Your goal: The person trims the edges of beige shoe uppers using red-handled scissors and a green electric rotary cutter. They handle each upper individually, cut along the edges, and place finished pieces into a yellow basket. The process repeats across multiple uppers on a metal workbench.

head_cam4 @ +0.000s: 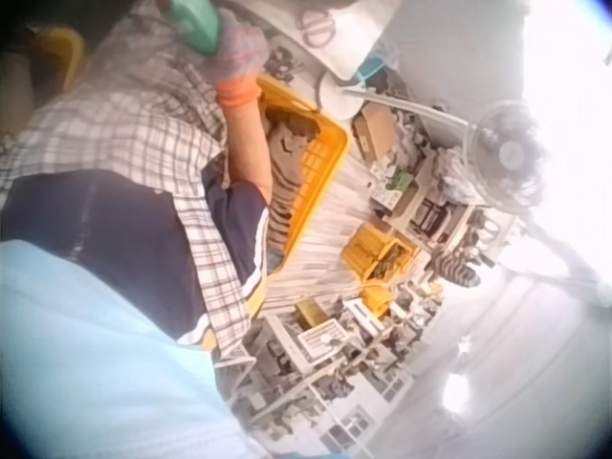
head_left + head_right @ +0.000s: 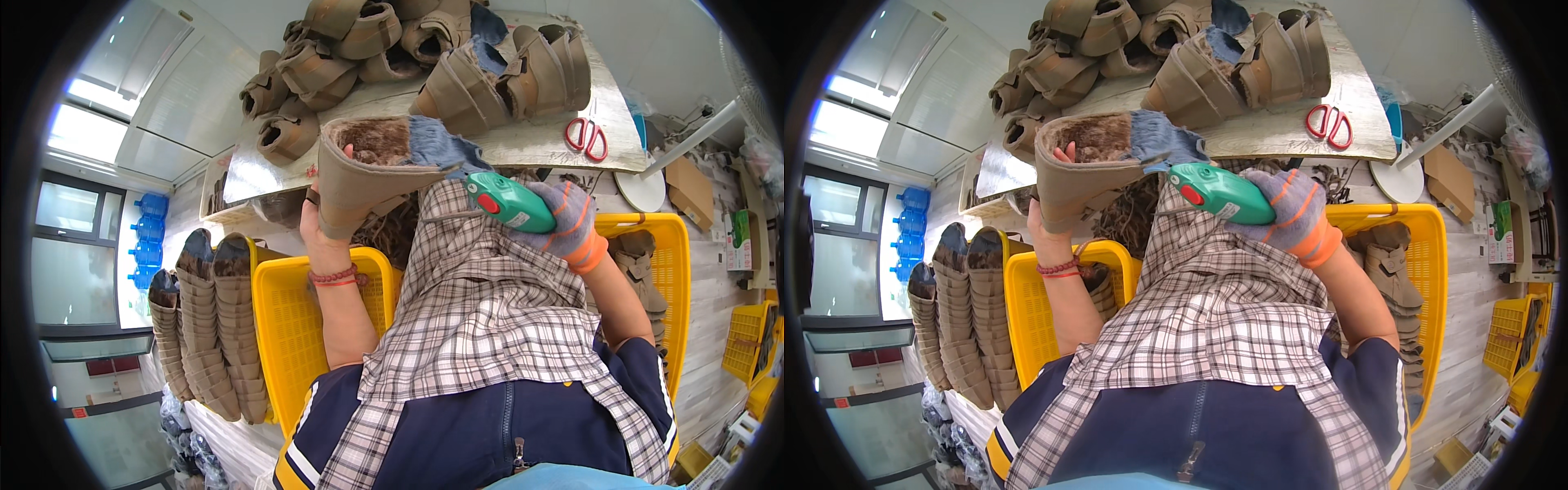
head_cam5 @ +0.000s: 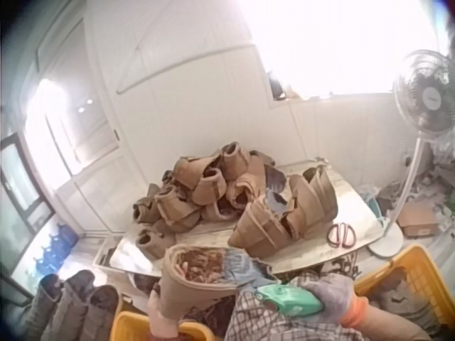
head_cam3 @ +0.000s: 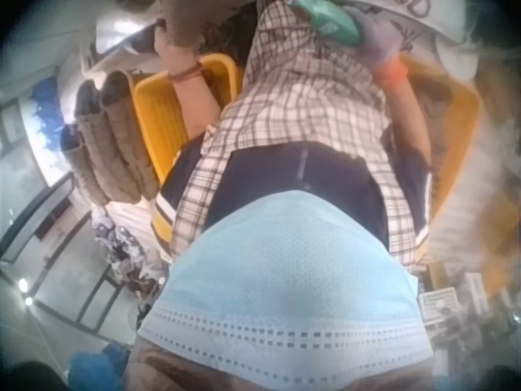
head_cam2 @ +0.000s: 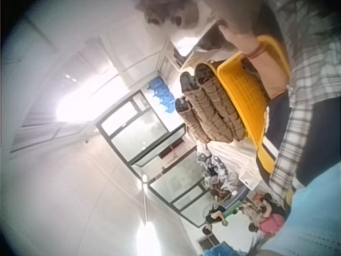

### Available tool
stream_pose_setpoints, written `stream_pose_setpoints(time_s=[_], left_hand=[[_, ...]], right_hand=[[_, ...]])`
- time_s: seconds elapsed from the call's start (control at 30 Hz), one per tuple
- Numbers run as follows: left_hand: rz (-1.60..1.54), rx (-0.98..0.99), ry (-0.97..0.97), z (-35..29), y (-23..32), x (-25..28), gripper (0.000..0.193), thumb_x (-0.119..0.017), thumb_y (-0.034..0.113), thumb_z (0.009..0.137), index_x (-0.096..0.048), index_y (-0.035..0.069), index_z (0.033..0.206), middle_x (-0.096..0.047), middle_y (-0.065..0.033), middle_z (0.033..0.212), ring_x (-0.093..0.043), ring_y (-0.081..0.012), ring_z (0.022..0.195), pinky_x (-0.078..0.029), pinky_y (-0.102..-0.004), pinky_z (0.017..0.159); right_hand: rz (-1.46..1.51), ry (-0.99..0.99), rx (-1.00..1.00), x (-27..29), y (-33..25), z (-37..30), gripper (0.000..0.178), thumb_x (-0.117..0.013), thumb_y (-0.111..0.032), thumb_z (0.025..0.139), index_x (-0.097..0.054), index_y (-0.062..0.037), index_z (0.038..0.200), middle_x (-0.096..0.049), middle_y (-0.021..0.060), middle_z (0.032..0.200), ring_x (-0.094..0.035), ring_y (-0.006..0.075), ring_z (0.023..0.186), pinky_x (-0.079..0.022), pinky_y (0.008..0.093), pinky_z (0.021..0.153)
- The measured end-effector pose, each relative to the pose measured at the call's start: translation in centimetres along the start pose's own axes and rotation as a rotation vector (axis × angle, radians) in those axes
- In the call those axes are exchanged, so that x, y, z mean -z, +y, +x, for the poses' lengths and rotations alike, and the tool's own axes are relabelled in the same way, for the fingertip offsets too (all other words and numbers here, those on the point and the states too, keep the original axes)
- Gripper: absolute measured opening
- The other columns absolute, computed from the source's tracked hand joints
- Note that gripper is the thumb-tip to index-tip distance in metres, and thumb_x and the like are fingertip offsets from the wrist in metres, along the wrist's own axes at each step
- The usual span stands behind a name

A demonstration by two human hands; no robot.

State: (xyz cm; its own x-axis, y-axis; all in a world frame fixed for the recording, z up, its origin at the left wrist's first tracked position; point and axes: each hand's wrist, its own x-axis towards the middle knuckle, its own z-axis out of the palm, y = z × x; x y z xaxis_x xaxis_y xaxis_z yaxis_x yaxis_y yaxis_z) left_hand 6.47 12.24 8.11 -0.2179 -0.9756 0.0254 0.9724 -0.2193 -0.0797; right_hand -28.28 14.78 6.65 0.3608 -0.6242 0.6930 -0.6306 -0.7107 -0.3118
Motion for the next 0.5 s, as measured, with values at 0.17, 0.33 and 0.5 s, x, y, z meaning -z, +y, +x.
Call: stream_pose_setpoints(time_s=[0.17, 0.33, 0.5], left_hand=[[0.066, -0.015, 0.098, -0.6, 1.8, -0.3, 0.048, -0.022, 0.018, 0.096, -0.034, -0.002, 0.138, -0.038, -0.0181, 0.142, -0.037, -0.0370, 0.129, -0.027, -0.0568, 0.106], [0.090, 0.003, 0.063, -1.2, 2.0, -0.6, 0.047, -0.021, 0.016, 0.097, -0.035, -0.004, 0.137, -0.041, -0.0200, 0.139, -0.043, -0.0375, 0.124, -0.034, -0.0556, 0.103], [0.131, -0.017, 0.110, -0.9, 1.5, -0.5, 0.047, -0.020, 0.016, 0.097, -0.036, -0.004, 0.136, -0.043, -0.0202, 0.137, -0.045, -0.0373, 0.123, -0.035, -0.0539, 0.104]], right_hand=[[-0.031, -0.037, 0.020, 0.3, 0.3, 0.2, 0.057, -0.084, -0.043, 0.056, -0.062, -0.0085, 0.096, -0.066, 0.0069, 0.078, -0.060, 0.0275, 0.062, -0.048, 0.0351, 0.056], [0.016, -0.079, -0.016, 0.1, 0.3, 0.2, 0.057, -0.084, -0.043, 0.055, -0.063, -0.0098, 0.096, -0.066, 0.0061, 0.078, -0.060, 0.0270, 0.063, -0.049, 0.0349, 0.057], [0.035, -0.070, -0.024, -0.5, 0.5, 0.0, 0.058, -0.085, -0.042, 0.053, -0.063, -0.0098, 0.096, -0.066, 0.0064, 0.080, -0.061, 0.0263, 0.065, -0.049, 0.0348, 0.058]])
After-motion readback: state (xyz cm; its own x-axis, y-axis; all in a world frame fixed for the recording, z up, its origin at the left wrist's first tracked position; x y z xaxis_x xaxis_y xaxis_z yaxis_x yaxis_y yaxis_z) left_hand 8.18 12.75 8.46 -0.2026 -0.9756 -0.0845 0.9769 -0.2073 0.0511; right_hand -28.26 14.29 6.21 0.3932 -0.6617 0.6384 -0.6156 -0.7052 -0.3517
